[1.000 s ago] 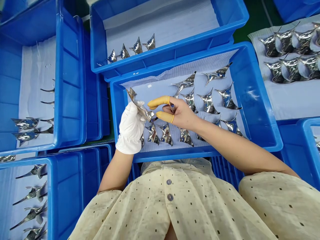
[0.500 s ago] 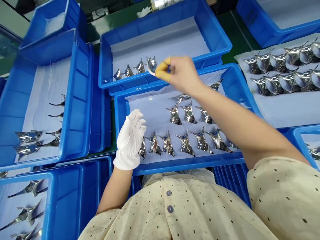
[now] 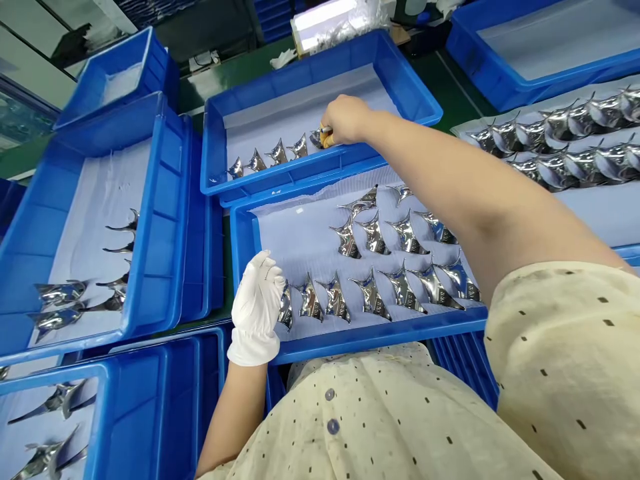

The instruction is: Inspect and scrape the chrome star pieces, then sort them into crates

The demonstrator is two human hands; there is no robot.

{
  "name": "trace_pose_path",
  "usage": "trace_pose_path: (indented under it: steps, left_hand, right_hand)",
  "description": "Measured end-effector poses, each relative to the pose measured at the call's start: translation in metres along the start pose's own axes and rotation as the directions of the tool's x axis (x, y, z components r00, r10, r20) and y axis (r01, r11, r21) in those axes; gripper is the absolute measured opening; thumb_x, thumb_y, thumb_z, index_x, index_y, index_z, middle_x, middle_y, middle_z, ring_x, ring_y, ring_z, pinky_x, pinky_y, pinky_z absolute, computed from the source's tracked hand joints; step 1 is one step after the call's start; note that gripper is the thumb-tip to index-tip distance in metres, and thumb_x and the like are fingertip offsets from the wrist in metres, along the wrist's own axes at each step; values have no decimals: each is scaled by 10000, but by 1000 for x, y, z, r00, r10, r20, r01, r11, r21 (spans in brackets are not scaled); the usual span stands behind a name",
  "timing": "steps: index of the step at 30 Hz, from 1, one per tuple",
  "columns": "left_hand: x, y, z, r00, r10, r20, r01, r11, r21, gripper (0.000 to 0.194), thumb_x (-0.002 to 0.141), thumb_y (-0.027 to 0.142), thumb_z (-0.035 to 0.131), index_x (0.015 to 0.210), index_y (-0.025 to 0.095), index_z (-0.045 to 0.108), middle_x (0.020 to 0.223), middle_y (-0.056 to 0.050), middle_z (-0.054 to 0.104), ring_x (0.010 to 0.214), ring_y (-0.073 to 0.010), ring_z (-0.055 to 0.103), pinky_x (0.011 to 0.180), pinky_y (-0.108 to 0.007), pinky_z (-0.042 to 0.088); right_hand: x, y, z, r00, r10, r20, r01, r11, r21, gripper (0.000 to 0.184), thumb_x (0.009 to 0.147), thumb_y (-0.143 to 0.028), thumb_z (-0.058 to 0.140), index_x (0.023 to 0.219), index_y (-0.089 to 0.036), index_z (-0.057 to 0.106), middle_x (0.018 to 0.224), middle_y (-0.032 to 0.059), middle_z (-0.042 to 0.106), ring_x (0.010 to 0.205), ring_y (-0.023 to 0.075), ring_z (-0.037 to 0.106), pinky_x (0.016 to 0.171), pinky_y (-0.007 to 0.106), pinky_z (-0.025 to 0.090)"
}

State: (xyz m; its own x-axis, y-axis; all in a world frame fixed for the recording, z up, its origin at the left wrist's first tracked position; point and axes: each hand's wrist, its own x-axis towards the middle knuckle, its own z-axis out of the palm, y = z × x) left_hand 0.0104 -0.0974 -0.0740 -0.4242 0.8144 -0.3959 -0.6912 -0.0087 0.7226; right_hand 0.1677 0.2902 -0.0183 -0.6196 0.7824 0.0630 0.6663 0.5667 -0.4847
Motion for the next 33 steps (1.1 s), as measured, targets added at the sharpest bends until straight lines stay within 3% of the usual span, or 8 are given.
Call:
trace_pose_path:
  steps: [6, 13, 15, 18, 24, 27, 29, 33]
  left_hand:
    - [0, -7, 9, 999, -50, 17, 50, 999, -1, 364, 893, 390, 918, 1152, 169, 789, 973, -28, 752, 821, -83, 738, 772, -173, 592]
    - [0, -7, 1, 999, -54, 10, 54, 998, -22, 396, 848, 392, 952, 1131, 164, 795, 962, -30, 760, 788, -80, 728, 745, -172, 599]
    - [2, -8, 1, 998, -57, 10, 57, 998, -31, 427, 798, 399, 990, 1098, 160, 803, 922, -23, 752, 771, -79, 723, 740, -171, 604]
    - [3, -11, 6, 996, -68, 51, 69, 997, -22, 457, 737, 408, 1030, 1055, 159, 816, 886, -14, 739, 756, -78, 717, 734, -168, 607]
    - [-1, -16, 13, 990, -11, 138, -1, 996, 87, 459, 750, 504, 1006, 1002, 168, 822, 861, -31, 724, 737, -93, 687, 723, -201, 597]
    - [0, -15, 9, 979, 112, 169, -158, 942, 294, 417, 843, 535, 930, 1041, 185, 819, 905, -49, 743, 775, -109, 697, 725, -210, 588]
    - [2, -15, 8, 943, 231, 242, -323, 815, 481, 401, 915, 507, 869, 1177, 210, 804, 1075, -79, 774, 871, -132, 726, 806, -244, 612]
    - [7, -12, 17, 759, 411, 505, -650, 421, 633, 498, 954, 468, 827, 1387, 246, 721, 1297, -115, 751, 908, -164, 748, 864, -322, 650]
  right_hand:
    - [-1, 7, -2, 998, -10, 57, 7, 998, 59, 20, 717, 2, 766, 736, 2, 761, 360, -219, 404, 383, -69, 223, 449, 173, 78]
    - [-56, -20, -10, 986, 2, -169, 0, 1000, 16, 296, 968, -282, 730, 1046, -21, 846, 737, -97, 754, 567, -53, 401, 575, 141, 256]
    - [-85, -34, 2, 999, 43, -13, -44, 991, -123, 386, 1075, -387, 654, 1073, -60, 860, 853, 5, 817, 684, 31, 606, 655, 184, 384]
    - [-121, -43, 36, 966, 150, 210, -64, 927, -369, 342, 994, -398, 794, 1084, -77, 865, 1030, 172, 842, 992, 288, 779, 787, 322, 513]
    - [-138, -31, 72, 938, 268, 221, -128, 857, -499, 400, 1048, -271, 592, 1297, -36, 800, 1264, 284, 786, 1236, 428, 749, 924, 453, 563]
    - [-150, -41, 55, 977, 194, 82, -152, 918, -365, 434, 1080, -282, 519, 1367, -89, 782, 1338, 234, 778, 1274, 403, 736, 981, 461, 559]
    - [-165, -57, 44, 999, 51, 14, -49, 993, -105, 379, 1059, -297, 580, 1313, -146, 818, 1307, 162, 806, 1219, 331, 754, 1004, 420, 556]
    - [-200, -92, 45, 973, -223, 50, 175, 866, 468, 235, 954, -351, 734, 1079, -192, 853, 1075, 75, 837, 948, 210, 748, 897, 352, 557]
